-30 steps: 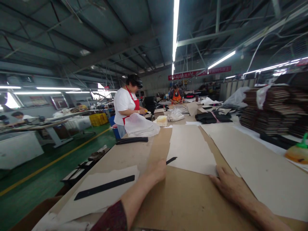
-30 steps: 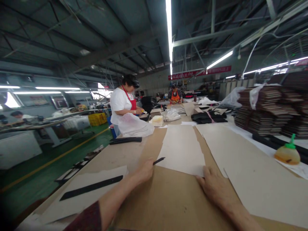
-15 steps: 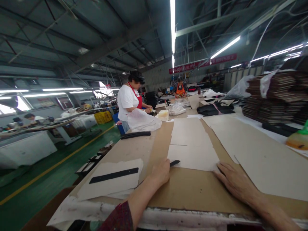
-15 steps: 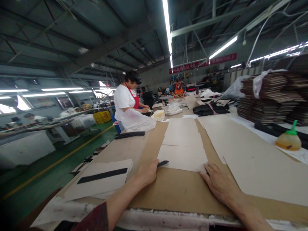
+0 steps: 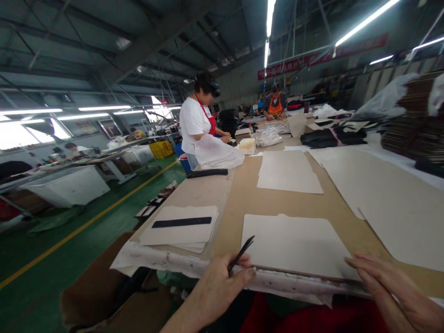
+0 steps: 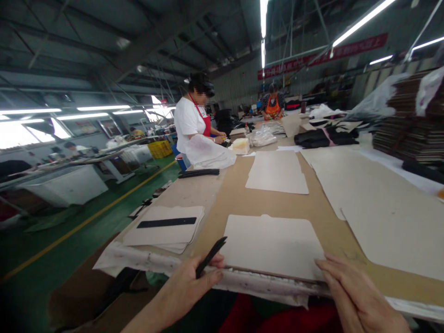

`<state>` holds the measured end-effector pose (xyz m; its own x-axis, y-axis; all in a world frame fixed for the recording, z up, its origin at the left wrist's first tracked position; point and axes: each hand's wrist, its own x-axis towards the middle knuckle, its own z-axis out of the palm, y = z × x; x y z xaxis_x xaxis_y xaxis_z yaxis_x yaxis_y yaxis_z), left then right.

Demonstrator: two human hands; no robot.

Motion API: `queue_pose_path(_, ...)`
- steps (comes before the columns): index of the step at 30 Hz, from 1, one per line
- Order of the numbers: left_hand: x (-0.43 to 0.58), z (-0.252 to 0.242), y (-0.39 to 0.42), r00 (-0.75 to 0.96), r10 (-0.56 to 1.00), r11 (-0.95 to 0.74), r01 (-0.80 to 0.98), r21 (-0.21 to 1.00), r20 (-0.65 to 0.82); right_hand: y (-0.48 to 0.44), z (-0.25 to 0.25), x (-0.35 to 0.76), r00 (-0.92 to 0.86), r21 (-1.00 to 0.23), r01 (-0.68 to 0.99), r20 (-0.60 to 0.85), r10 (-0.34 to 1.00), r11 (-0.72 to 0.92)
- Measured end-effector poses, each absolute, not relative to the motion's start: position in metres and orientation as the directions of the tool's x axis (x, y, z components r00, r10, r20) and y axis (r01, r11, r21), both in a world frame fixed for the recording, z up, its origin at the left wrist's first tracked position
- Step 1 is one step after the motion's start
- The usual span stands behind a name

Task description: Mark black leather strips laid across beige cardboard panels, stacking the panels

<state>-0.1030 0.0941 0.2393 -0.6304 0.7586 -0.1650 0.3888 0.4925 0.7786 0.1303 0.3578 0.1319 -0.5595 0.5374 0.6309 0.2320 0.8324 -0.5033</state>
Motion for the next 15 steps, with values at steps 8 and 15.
queue_pose_path(8,-0.080,0.236,0.133,-0.296,0.883,0.273,-0.305,0.912,-0.363,0.285,0.223,0.065,-0.655,-0.624,-0.084,0.622,0.429,0.777)
queue_pose_path(15,-0.070,0.240,0.138,-0.200,0.929,0.262,-0.238,0.935,-0.312,0.275,0.222,0.047,-0.692,-0.633,-0.167,0.621,0.368,0.756)
